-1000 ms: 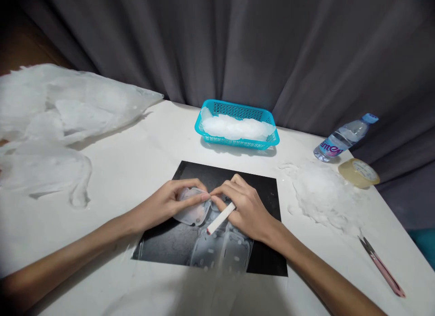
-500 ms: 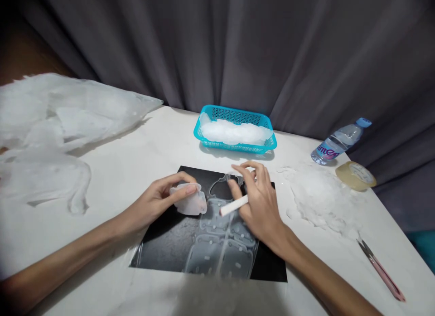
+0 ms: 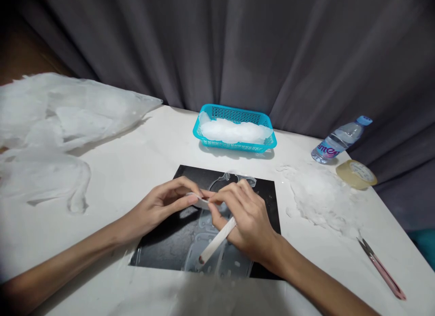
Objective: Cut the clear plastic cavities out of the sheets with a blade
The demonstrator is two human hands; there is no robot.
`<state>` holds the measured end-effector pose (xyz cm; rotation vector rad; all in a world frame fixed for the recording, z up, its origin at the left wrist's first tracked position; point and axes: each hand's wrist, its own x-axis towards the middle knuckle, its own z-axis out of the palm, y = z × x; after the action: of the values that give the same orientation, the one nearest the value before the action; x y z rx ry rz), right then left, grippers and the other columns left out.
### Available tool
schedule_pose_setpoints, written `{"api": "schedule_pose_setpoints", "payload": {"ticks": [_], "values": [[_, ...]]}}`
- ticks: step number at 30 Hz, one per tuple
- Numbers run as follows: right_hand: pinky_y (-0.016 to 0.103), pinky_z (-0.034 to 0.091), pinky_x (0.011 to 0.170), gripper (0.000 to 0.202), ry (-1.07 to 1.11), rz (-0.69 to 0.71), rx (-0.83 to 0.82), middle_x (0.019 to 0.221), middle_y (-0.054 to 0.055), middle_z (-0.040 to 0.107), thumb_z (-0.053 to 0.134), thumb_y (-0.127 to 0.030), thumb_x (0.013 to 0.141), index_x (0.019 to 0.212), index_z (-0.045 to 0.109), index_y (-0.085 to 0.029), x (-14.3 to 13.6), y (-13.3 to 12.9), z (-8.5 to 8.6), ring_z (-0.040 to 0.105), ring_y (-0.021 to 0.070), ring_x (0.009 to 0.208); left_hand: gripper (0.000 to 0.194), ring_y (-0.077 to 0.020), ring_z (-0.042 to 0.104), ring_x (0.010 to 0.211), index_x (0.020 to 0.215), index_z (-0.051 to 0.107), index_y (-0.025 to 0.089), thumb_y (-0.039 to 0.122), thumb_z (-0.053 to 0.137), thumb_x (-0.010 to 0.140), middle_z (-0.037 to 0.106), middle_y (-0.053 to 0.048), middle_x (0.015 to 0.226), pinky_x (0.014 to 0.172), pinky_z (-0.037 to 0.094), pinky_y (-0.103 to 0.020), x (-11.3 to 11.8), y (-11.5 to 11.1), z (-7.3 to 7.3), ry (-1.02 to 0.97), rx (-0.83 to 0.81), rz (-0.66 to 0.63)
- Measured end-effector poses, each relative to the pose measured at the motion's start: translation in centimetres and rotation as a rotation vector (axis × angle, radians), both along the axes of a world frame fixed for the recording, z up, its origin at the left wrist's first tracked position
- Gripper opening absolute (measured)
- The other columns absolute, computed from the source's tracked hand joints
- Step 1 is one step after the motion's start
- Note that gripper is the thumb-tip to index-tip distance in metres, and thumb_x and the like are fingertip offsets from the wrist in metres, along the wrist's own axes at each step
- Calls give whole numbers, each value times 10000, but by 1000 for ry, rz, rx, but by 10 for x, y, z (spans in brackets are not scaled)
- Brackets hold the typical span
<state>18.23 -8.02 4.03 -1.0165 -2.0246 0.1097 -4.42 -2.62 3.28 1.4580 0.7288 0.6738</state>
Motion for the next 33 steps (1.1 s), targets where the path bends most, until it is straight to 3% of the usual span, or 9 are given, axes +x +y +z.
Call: {"api": "schedule_pose_setpoints", "payload": {"ticks": [7, 10, 14, 17, 22, 27, 33], "values": [[370, 486, 727, 163, -92, -28, 24, 928, 57, 737, 631, -105, 971, 1087, 642, -218, 4, -2, -3, 630, 215, 843, 113, -194, 715, 1087, 1027, 693, 212, 312, 709, 978, 767, -58, 1134, 975, 541, -316, 3, -2, -2, -48, -2, -17], [363, 486, 743, 127, -87, -4, -1, 938, 61, 723, 637, -140, 989, 1096, 630, -206, 6, 0, -1, 622, 215, 861, 99, -127, 681, 887, 997, 684, 203, 286, 727, 965, 724, -6, 951, 810, 521, -228, 5, -5, -1, -47, 21, 9], [358, 491, 755, 226, -69, 27, -197, 924, 48, 678, 736, -293, 956, 1128, 629, -194, 10, 3, 1, 589, 216, 867, 181, -76, 487, 615, 991, 589, 201, 361, 672, 1003, 583, 57, 722, 572, 373, -187, 4, -3, -2, -63, -14, 78], [335, 468, 739, 52, -5, 50, -293, 873, 19, 666, 685, -228, 986, 1009, 641, -214, 11, 3, 1, 565, 193, 835, 215, -76, 468, 611, 986, 518, 212, 384, 640, 1023, 556, 68, 702, 568, 356, -186, 3, -1, -3, -82, -42, 64], [335, 459, 762, 57, 52, 69, -276, 882, 11, 694, 646, -168, 997, 998, 644, -225, 9, 1, 3, 562, 185, 844, 246, -105, 612, 755, 935, 502, 207, 305, 724, 970, 656, 19, 850, 666, 466, -208, 5, -5, -6, -70, -13, 0], [367, 477, 772, 71, -17, 97, -243, 952, 40, 722, 678, -234, 984, 1047, 646, -225, 11, 1, 3, 585, 208, 857, 93, -124, 692, 847, 986, 634, 212, 226, 725, 966, 705, 8, 913, 785, 533, -237, 1, -12, -8, 24, 277, 72], [359, 468, 779, 67, 30, 153, -274, 937, 23, 708, 622, -164, 1016, 1030, 638, -227, 13, 2, -2, 586, 183, 845, 145, -152, 736, 897, 1047, 675, 211, 124, 730, 945, 762, -23, 995, 841, 580, -256, -3, -16, 1, 48, 618, 58]]}}
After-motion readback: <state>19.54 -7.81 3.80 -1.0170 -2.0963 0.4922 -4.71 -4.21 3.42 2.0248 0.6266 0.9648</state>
